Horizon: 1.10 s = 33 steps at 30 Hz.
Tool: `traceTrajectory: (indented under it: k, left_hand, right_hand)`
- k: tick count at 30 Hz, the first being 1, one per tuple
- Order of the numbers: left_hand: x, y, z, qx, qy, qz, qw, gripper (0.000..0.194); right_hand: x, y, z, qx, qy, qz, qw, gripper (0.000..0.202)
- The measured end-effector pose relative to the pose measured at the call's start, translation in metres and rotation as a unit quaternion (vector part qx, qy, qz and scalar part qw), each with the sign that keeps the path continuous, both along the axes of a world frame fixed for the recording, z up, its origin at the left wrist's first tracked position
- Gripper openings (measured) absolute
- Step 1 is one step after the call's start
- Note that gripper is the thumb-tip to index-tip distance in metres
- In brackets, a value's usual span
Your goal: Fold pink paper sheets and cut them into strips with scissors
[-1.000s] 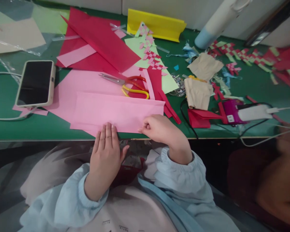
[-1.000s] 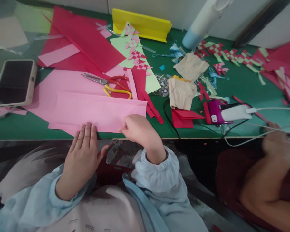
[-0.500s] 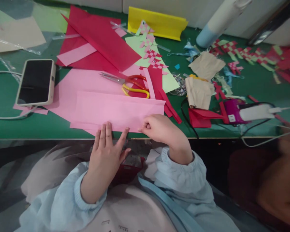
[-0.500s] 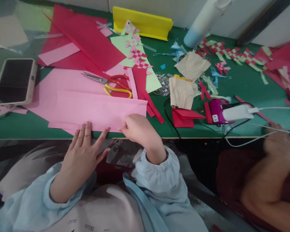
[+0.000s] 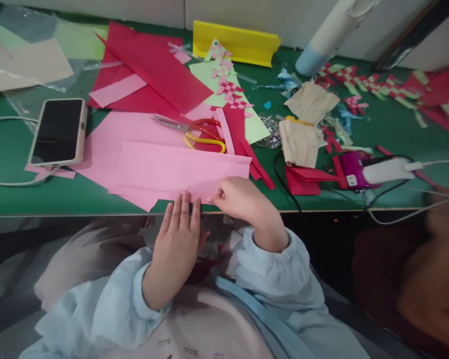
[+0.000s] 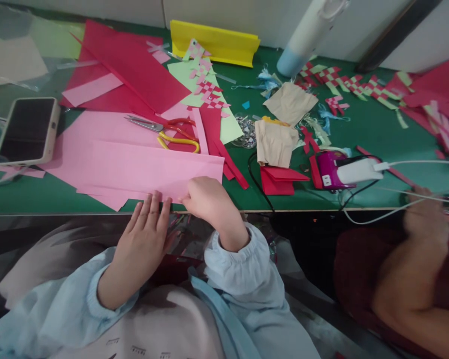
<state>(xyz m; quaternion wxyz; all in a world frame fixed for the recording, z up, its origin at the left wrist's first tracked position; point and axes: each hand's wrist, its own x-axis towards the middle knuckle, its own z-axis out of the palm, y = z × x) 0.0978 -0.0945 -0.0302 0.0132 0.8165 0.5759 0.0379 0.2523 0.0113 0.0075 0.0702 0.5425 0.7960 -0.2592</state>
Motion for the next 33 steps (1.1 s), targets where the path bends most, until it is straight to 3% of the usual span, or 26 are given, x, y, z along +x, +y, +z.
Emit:
traceTrajectory:
  k: [10,22,33]
  left_hand:
    - [0.006,0.000,-0.006,0.038,0.011,-0.006,0.999,0.062]
    - [0.004,-0.001,-0.013,0.052,0.014,-0.006,0.999,0.068]
    - [0.005,0.000,-0.006,0.036,0.015,-0.023,0.999,0.073]
  right_hand:
    - [0.034,-0.008,-0.007,0.011,0.052,-0.039,0.998,0.025]
    - [0.029,-0.009,-0.007,0.022,0.022,-0.028,0.999,0.026]
    - [0.027,-0.006,-0.006,0.014,0.003,-0.025,1.000,0.025]
